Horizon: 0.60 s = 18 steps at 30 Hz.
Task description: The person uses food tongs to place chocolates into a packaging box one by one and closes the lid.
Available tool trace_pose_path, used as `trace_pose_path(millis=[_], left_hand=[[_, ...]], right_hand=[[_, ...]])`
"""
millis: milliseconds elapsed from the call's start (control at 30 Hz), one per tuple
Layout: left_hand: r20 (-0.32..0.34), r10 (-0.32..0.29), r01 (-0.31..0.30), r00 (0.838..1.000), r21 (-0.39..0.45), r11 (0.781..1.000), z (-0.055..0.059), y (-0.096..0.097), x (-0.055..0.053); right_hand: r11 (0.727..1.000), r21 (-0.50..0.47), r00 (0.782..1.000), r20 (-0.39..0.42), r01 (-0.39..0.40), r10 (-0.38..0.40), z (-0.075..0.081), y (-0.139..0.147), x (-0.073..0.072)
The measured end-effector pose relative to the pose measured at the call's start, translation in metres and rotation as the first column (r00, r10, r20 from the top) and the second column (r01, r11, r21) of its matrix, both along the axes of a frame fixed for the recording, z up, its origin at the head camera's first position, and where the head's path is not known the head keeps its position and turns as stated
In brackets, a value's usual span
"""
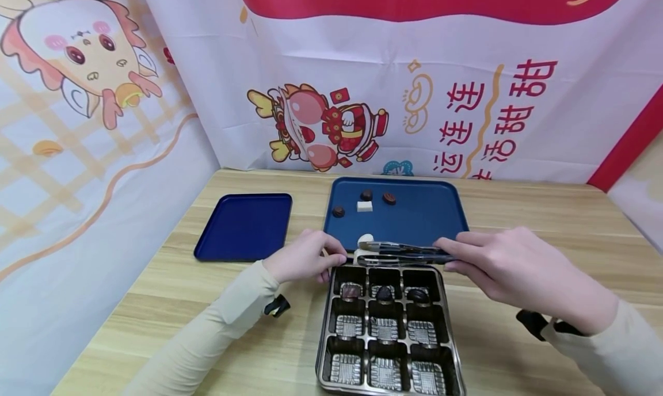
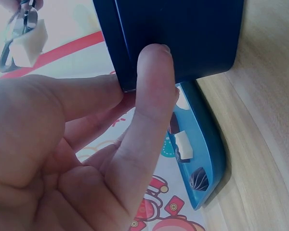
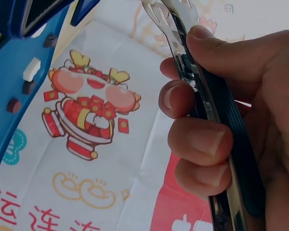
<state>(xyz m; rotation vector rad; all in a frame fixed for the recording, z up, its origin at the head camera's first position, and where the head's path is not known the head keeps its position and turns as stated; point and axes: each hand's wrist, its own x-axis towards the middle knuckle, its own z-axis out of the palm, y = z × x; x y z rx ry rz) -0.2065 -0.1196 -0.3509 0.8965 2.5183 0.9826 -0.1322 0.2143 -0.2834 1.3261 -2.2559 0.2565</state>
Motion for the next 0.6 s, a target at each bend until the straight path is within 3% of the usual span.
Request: trace_pose_path(millis=[233,600], left_hand=[[0.007,0.013,-0.013,1.0,-0.003,1.0,0.0,0.0,0.0],[0.018,0.012,-0.012,1.0,-0.017,1.0,-0.002,0.0,-0.002]], right_hand=[[1.0,0.013,0.999,0.03,-0.021,0.021,-0.003,-0.009,0.006],[0.999,0.039,0.999,0.012,-0.034,0.033,-0.01,-0.018,0.01]])
